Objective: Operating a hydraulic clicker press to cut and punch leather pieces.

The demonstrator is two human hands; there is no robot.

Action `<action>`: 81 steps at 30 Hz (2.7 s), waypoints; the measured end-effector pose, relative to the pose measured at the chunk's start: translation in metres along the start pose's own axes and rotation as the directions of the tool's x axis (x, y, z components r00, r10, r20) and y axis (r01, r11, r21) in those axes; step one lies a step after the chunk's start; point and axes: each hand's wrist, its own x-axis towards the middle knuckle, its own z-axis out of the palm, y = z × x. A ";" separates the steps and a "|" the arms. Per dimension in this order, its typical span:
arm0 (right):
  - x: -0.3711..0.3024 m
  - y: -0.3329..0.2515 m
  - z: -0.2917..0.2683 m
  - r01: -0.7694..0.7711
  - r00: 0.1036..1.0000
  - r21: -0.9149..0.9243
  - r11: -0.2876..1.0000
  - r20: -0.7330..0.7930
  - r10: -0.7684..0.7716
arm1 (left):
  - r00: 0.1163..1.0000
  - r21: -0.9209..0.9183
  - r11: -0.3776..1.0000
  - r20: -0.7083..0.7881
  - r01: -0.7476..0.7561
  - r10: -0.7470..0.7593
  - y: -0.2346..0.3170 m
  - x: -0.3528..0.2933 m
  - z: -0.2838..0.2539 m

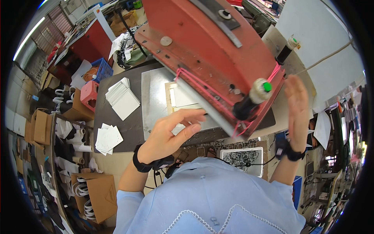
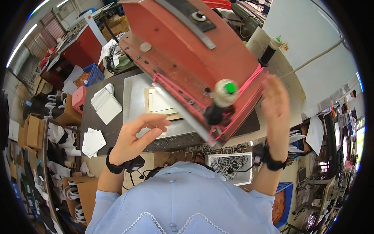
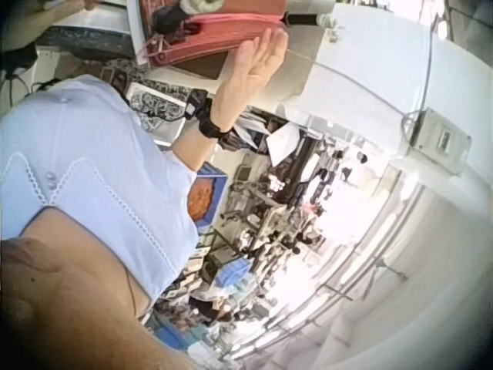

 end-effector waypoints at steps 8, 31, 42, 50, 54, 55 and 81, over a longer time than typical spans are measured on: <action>0.084 0.036 -0.018 0.071 0.930 -0.153 0.986 -0.346 -0.121 | 0.978 -0.202 0.964 -0.154 -0.171 0.142 0.019 0.016 0.021; 0.047 0.033 0.042 -0.021 0.973 0.330 0.944 -0.210 0.095 | 0.805 -0.350 0.931 -0.580 -0.105 -0.128 0.009 -0.039 -0.009; 0.050 0.038 0.038 -0.023 0.979 0.291 0.956 -0.188 0.081 | 0.789 -0.341 0.933 -0.602 -0.116 -0.122 0.008 -0.040 -0.001; 0.095 0.051 -0.006 -0.004 0.991 0.269 0.963 -0.128 0.040 | 0.957 -0.369 0.906 -0.268 -0.210 0.113 0.009 -0.017 0.010; 0.134 0.079 -0.044 0.041 0.983 0.163 0.986 -0.184 -0.011 | 0.957 -0.178 0.940 -0.071 -0.291 0.282 0.009 0.019 0.029; 0.142 0.081 -0.045 0.080 0.976 0.143 0.986 -0.211 -0.049 | 0.960 -0.129 0.951 -0.045 -0.280 0.277 0.007 0.027 0.036; 0.036 0.082 0.085 0.249 0.905 -0.735 0.630 -0.055 -0.422 | 0.982 0.760 0.642 -0.180 0.100 0.061 -0.134 -0.004 -0.007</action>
